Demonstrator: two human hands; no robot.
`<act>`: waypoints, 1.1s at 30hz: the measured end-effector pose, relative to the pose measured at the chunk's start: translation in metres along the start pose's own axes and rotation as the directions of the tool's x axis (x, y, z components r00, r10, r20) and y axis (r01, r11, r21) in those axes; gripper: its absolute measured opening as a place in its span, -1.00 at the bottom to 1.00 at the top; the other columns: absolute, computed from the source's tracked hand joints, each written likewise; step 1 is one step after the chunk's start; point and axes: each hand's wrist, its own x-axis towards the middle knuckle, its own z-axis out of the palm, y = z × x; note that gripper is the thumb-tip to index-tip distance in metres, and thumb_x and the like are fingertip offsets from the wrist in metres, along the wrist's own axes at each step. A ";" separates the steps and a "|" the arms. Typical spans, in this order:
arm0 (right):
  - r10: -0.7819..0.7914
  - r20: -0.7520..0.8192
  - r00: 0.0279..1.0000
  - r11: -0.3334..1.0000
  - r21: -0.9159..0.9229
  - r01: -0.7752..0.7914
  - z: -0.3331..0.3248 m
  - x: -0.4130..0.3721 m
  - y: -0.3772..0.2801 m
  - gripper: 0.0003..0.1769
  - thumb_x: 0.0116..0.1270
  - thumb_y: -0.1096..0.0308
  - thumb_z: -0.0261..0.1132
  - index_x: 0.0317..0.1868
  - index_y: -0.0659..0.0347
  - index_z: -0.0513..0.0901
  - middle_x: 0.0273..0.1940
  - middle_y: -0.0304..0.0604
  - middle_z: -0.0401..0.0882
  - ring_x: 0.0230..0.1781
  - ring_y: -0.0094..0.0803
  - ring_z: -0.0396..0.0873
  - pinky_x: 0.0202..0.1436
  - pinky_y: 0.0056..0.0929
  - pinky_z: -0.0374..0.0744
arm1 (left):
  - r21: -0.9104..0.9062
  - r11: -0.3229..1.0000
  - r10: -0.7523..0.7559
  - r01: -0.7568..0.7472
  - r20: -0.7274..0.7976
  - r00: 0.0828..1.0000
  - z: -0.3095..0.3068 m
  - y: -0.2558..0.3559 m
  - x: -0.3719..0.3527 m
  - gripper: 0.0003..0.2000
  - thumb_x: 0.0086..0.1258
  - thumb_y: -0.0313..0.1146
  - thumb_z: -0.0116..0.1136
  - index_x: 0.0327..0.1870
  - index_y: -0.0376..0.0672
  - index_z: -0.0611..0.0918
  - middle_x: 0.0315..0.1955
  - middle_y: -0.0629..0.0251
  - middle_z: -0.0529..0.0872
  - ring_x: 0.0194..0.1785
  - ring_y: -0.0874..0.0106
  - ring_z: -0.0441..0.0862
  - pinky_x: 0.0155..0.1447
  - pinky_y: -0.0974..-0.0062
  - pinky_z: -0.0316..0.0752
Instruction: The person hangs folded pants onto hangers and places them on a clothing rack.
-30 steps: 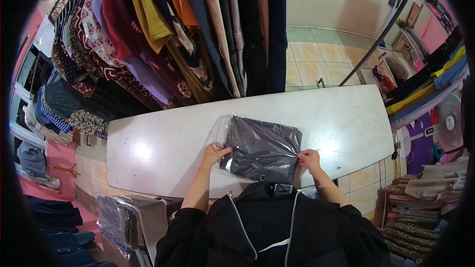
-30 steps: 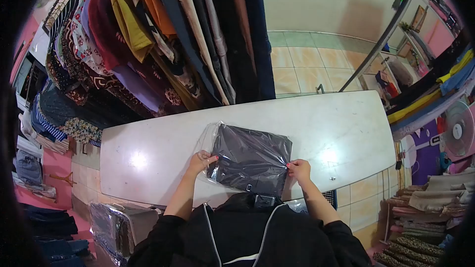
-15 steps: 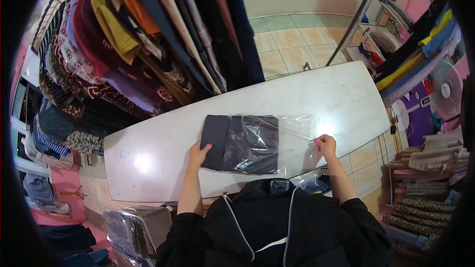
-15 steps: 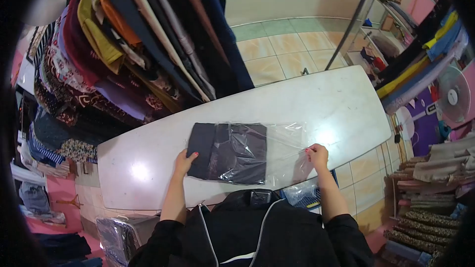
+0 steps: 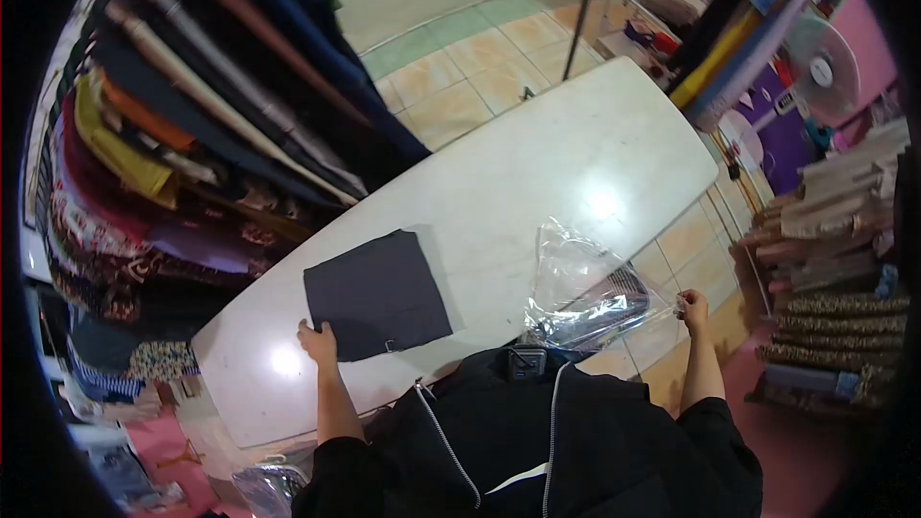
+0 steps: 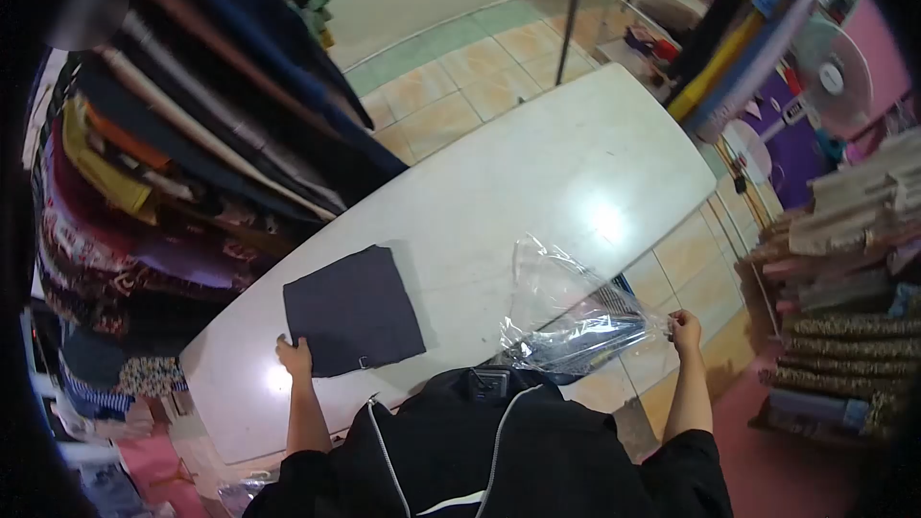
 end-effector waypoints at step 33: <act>0.262 0.318 0.911 0.266 0.884 -0.385 0.213 0.075 0.047 -0.83 0.45 0.18 -0.02 -0.09 -0.02 0.47 -0.19 -0.33 0.61 -0.05 -0.37 0.49 -0.09 -0.13 0.47 | -0.134 0.305 0.898 -0.943 0.370 0.238 0.123 0.236 -0.174 -0.32 0.13 -0.24 0.13 0.35 -0.16 0.28 0.40 0.05 0.18 0.48 0.06 0.01 0.44 -0.02 -0.19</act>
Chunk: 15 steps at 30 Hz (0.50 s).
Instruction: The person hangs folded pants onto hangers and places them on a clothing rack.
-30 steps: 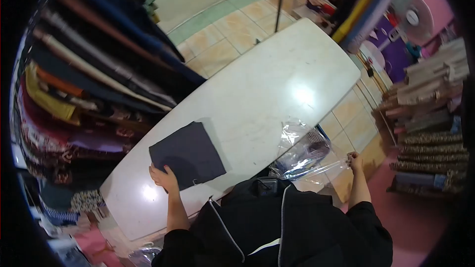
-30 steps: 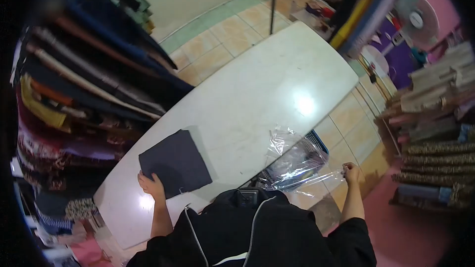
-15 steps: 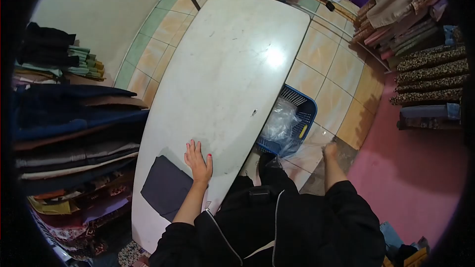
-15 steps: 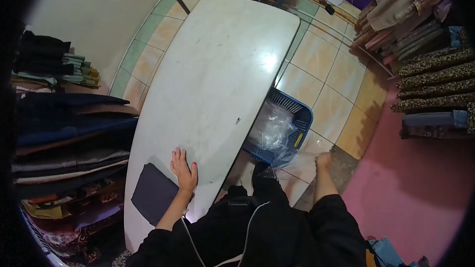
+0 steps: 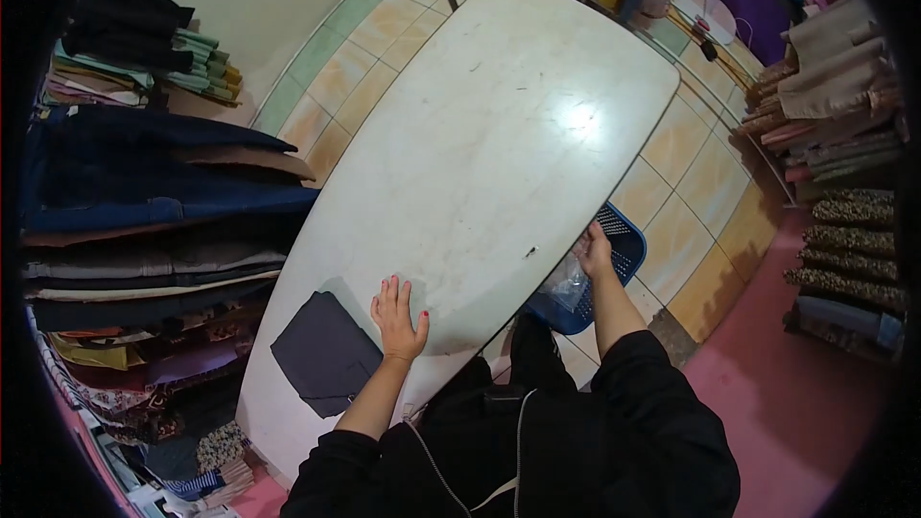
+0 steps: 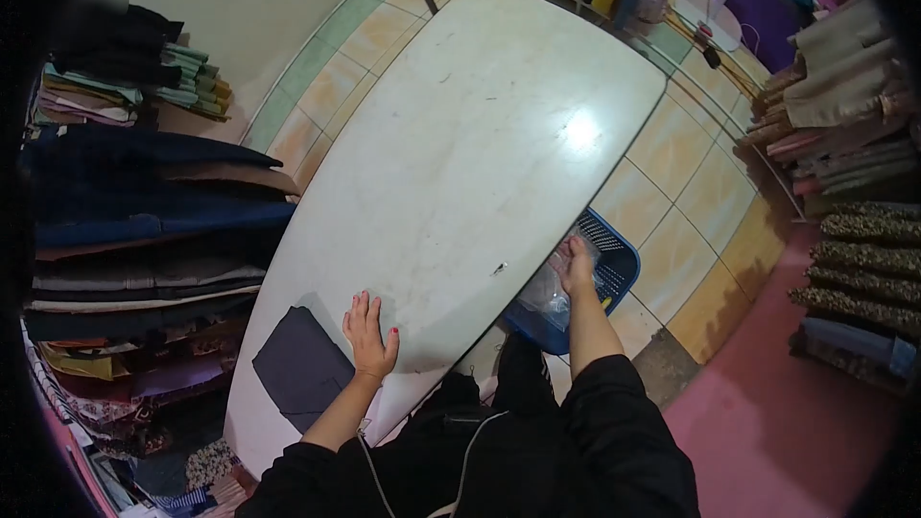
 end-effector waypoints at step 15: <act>-0.336 -0.671 0.662 0.247 -0.740 -0.625 -0.126 0.000 0.059 -0.62 0.33 0.30 0.09 0.12 0.22 0.38 0.05 0.13 0.50 0.11 -0.03 0.50 0.19 -0.18 0.44 | -0.048 0.999 -0.015 0.016 0.033 0.999 -0.006 -0.004 0.002 -0.30 0.07 -0.30 0.21 0.33 -0.15 0.31 0.38 0.00 0.20 0.47 0.05 0.07 0.43 -0.01 -0.14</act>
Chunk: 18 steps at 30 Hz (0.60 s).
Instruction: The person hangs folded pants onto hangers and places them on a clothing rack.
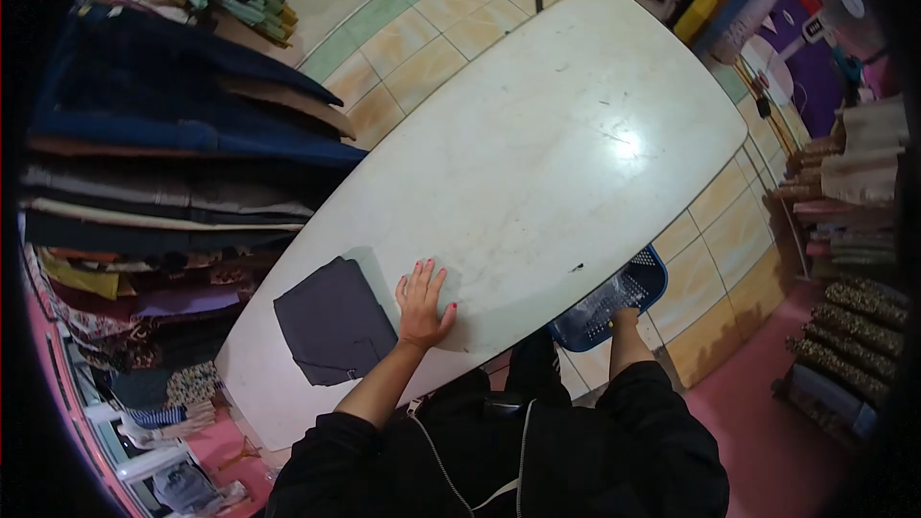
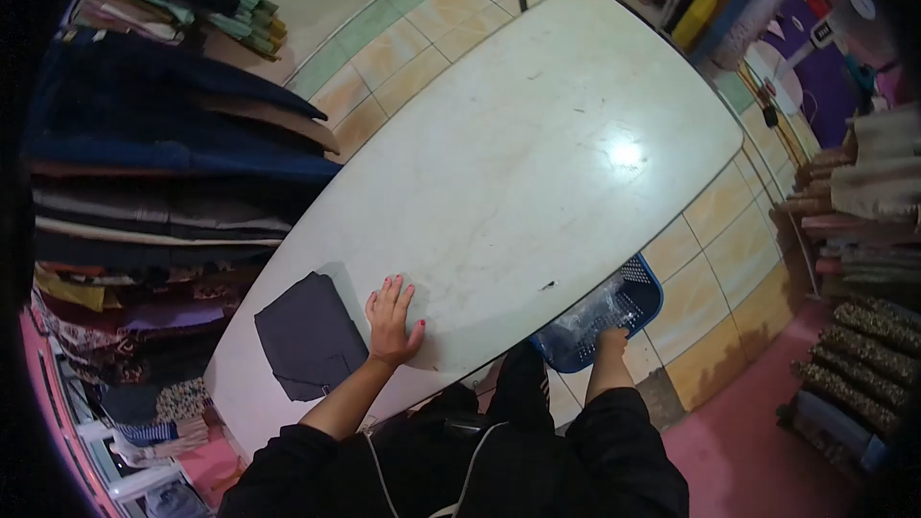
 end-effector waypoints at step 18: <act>0.013 0.968 -0.252 -0.342 0.241 0.908 -0.045 -0.165 -0.078 -0.57 0.30 0.15 0.18 0.14 0.11 0.57 0.09 0.05 0.56 0.13 -0.10 0.51 0.19 -0.29 0.47 | -0.111 0.251 -0.848 0.962 -0.505 0.163 -0.084 -0.177 -0.167 -0.13 -0.05 -0.03 0.45 0.30 -0.25 0.33 0.29 -0.16 0.26 0.37 -0.04 0.20 0.40 0.03 0.12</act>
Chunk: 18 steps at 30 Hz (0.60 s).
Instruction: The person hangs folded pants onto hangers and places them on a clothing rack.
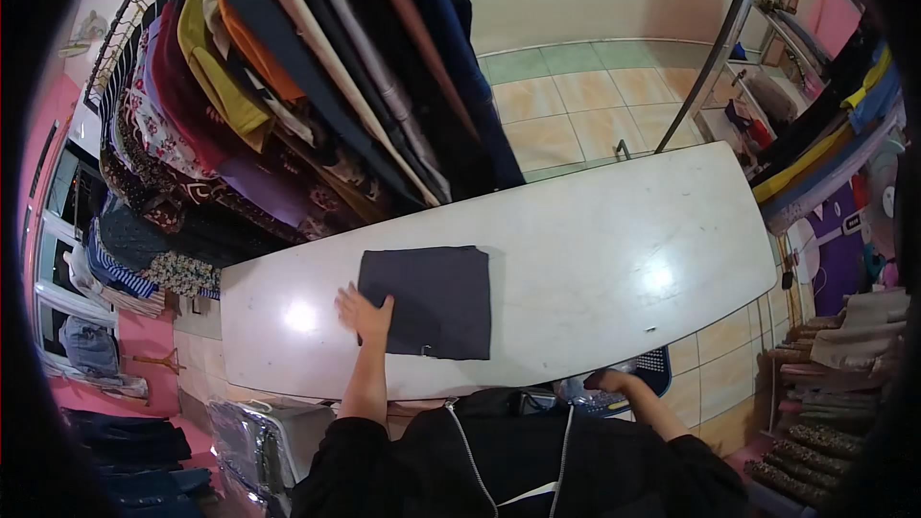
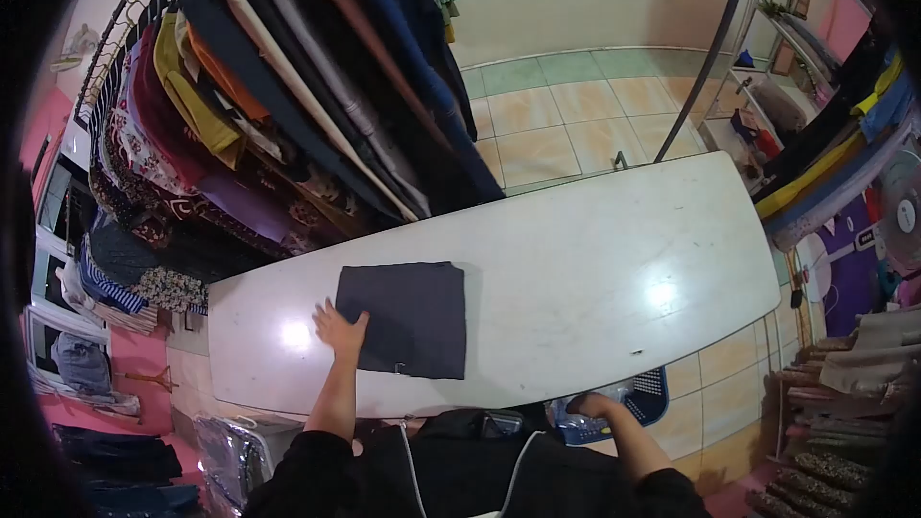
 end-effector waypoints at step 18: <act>-0.015 -0.729 0.684 0.934 -0.255 -0.251 -0.097 0.098 -0.364 0.21 -0.20 -0.14 0.49 0.46 -0.03 0.07 0.46 0.12 -0.08 0.45 0.24 -0.11 0.30 0.47 0.00 | -0.483 0.495 0.659 0.722 0.750 0.050 0.019 0.018 0.001 -0.55 0.27 -0.28 0.11 0.16 -0.22 0.38 0.01 0.12 0.57 -0.09 0.25 0.66 -0.02 0.27 0.58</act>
